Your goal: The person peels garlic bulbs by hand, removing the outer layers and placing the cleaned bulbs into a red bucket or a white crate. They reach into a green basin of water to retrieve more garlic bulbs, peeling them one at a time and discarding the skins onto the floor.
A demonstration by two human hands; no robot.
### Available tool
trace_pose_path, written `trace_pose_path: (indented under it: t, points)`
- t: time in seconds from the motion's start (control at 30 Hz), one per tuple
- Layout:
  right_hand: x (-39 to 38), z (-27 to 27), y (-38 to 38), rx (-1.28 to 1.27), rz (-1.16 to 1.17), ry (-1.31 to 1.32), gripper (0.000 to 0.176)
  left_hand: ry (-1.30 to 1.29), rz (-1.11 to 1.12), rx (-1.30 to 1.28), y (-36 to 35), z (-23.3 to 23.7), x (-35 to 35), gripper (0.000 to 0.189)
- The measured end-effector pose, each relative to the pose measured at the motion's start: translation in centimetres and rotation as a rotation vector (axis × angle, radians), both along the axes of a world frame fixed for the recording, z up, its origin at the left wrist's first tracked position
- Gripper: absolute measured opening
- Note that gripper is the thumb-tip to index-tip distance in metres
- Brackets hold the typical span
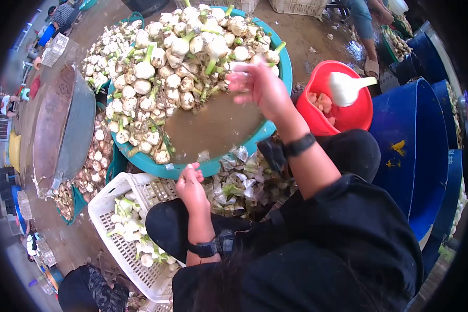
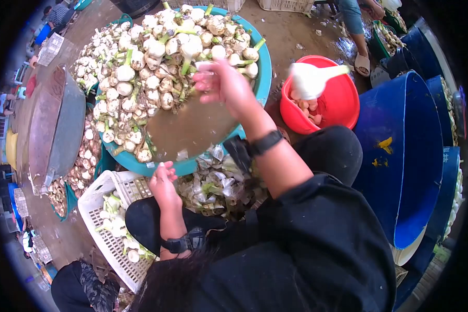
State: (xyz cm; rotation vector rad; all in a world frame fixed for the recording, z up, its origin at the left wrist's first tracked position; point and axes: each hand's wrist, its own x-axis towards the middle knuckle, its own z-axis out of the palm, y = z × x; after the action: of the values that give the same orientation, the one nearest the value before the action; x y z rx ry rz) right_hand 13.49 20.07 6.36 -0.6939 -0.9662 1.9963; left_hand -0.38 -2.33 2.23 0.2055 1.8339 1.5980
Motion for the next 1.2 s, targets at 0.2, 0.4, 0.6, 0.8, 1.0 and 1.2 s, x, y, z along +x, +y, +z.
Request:
trace_pose_path:
  t: [0.2,0.4,0.6,0.8,1.0,1.2]
  points:
    - [-9.0,-6.0,6.0,0.739,-0.083,-1.302,0.033,0.158,-0.149,-0.034,1.0,-1.8,0.4,0.024]
    - [-6.7,-6.3,-6.2,0.709,0.266,-0.820,0.024,-0.457,0.071,0.099,2.0,0.5,-0.4,0.061]
    - [-3.2,-2.1,-14.0,0.679,0.534,-0.622,0.017,-0.242,-0.115,0.095,1.3,0.7,-1.7,0.037]
    - [-3.1,-2.4,-14.6,0.971,0.487,-0.801,0.016,-0.182,-0.127,0.087,0.5,1.7,-1.1,0.027]
    - [-2.7,-3.2,-14.4,0.571,0.474,-0.607,0.017,-0.372,-0.222,0.205,0.3,0.7,-0.9,0.031]
    - [-2.3,-2.5,-15.1,0.856,0.364,-0.724,0.021,-0.357,-0.232,0.222,0.7,1.0,-0.6,0.030]
